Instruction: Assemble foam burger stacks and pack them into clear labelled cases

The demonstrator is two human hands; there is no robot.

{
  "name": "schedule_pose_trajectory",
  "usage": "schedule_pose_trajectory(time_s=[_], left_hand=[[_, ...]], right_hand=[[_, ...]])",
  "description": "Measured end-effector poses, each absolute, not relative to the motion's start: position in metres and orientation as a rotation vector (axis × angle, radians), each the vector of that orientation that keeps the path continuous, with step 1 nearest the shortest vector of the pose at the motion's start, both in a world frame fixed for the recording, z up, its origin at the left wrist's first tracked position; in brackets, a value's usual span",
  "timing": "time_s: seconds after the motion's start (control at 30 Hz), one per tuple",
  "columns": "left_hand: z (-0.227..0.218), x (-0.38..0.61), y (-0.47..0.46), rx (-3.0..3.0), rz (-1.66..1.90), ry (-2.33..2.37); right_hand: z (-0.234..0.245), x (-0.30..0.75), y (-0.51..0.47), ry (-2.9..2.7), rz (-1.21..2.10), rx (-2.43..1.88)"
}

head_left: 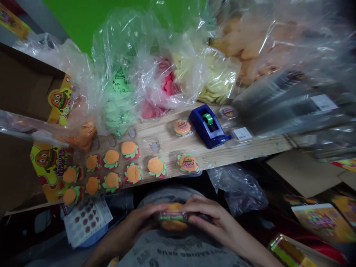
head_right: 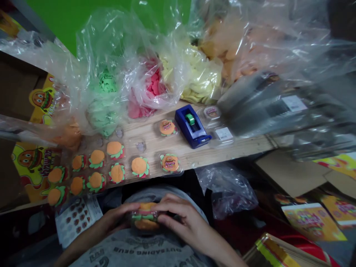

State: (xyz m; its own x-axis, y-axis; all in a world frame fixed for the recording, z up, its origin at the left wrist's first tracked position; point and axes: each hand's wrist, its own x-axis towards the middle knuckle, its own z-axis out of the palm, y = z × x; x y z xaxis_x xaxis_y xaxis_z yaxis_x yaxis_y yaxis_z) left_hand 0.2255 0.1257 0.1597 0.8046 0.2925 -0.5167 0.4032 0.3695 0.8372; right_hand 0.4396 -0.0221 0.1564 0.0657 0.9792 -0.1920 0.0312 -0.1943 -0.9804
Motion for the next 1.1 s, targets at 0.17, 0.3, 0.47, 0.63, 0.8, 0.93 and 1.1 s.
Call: schedule_pose_trajectory(time_s=[0.17,0.3,0.47,0.63,0.8,0.93,1.1], left_hand=[[0.160,0.228,0.132,1.502,-0.183,0.506],[0.149,0.232,0.125,1.580,-0.041,0.530],[0.138,0.233,0.115,1.653,0.134,0.538],[0.137,0.233,0.112,1.694,0.108,0.588],[0.134,0.237,0.110,1.736,0.130,0.482],[0.134,0.242,0.105,1.724,0.135,0.501],[0.140,0.251,0.101,1.553,0.105,0.817]], right_hand=[[0.144,0.425,-0.023,-0.984,1.186,-1.370],[0.144,0.423,-0.021,-0.958,1.151,-1.443],[0.146,0.420,-0.022,-0.935,1.132,-1.496],[0.148,0.420,-0.026,-1.014,1.103,-1.484],[0.149,0.422,-0.027,-1.251,1.044,-1.563],[0.150,0.422,-0.022,-1.250,1.011,-1.569],[0.151,0.423,-0.015,-1.246,1.028,-1.641]])
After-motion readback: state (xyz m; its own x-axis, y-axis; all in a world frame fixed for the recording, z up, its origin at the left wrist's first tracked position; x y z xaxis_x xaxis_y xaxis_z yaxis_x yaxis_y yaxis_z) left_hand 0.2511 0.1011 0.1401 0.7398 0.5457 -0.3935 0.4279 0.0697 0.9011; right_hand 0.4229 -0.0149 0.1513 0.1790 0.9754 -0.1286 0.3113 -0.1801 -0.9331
